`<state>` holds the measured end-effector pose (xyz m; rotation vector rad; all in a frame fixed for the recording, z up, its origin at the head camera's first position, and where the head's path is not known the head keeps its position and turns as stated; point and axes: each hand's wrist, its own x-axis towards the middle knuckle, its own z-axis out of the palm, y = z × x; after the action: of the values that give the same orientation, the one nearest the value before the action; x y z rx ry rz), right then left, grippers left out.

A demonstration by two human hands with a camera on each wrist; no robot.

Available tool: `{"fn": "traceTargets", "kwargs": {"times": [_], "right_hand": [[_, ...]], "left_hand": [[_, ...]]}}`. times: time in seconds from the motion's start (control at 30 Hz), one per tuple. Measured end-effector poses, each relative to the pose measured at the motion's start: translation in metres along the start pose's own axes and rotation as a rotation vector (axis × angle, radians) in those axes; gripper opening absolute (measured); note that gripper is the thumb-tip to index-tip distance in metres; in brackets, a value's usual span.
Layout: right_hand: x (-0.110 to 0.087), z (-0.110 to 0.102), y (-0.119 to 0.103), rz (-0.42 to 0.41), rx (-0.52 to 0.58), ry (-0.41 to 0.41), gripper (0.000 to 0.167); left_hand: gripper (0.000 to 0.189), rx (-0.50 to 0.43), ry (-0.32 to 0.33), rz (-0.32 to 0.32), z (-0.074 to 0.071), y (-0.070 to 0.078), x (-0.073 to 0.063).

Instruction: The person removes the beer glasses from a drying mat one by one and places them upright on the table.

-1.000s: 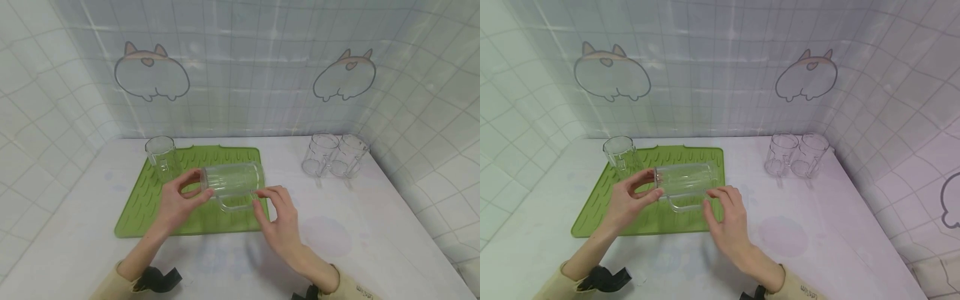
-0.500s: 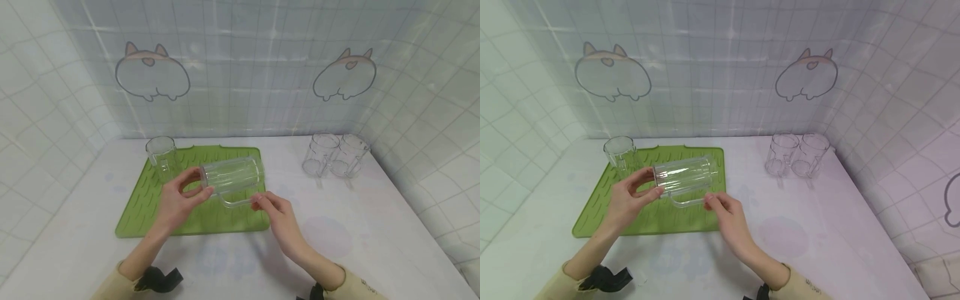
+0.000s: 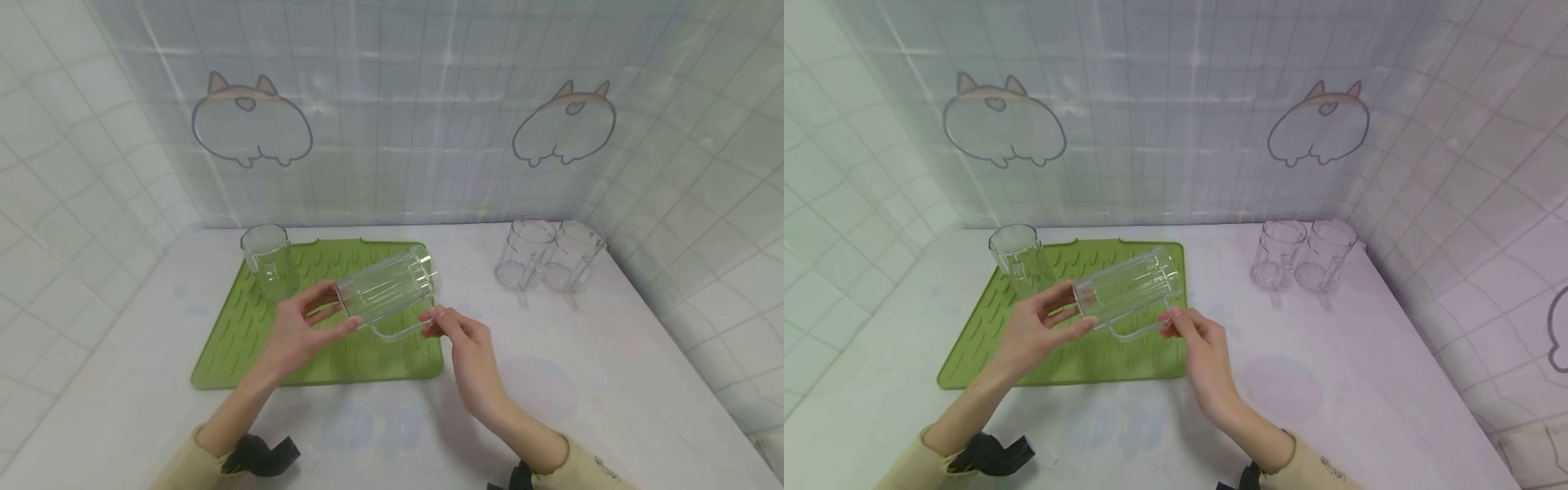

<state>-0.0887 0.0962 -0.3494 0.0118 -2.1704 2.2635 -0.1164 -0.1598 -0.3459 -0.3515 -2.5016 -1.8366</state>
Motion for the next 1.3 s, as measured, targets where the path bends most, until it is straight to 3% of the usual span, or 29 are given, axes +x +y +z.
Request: {"fn": "traceTargets", "kwargs": {"times": [0.2, 0.4, 0.67, 0.8, 1.03, 1.3], "right_hand": [[0.002, 0.002, -0.003, 0.032, 0.201, 0.022, 0.031], [0.001, 0.001, -0.008, 0.068, 0.375, -0.024, 0.029], [-0.002, -0.003, -0.015, 0.221, 0.558, -0.118, 0.025], [-0.004, -0.002, -0.017, 0.238, 0.557, -0.144, 0.025], [-0.011, -0.001, -0.017, 0.136, 0.405, -0.203, 0.022], [-0.013, -0.002, -0.014, 0.019, 0.304, -0.186, 0.015]], "left_hand": [[0.072, 0.039, -0.079, -0.055, -0.001, -0.003, 0.0], [0.077, 0.071, -0.16, -0.081, -0.001, -0.004, 0.0], [0.085, 0.08, -0.204, -0.106, 0.003, -0.005, -0.001], [0.088, 0.098, -0.218, -0.112, 0.004, -0.006, -0.001], [0.091, 0.084, -0.233, -0.073, 0.005, -0.007, 0.0], [0.079, 0.077, -0.146, -0.037, -0.004, -0.003, 0.003]]}}
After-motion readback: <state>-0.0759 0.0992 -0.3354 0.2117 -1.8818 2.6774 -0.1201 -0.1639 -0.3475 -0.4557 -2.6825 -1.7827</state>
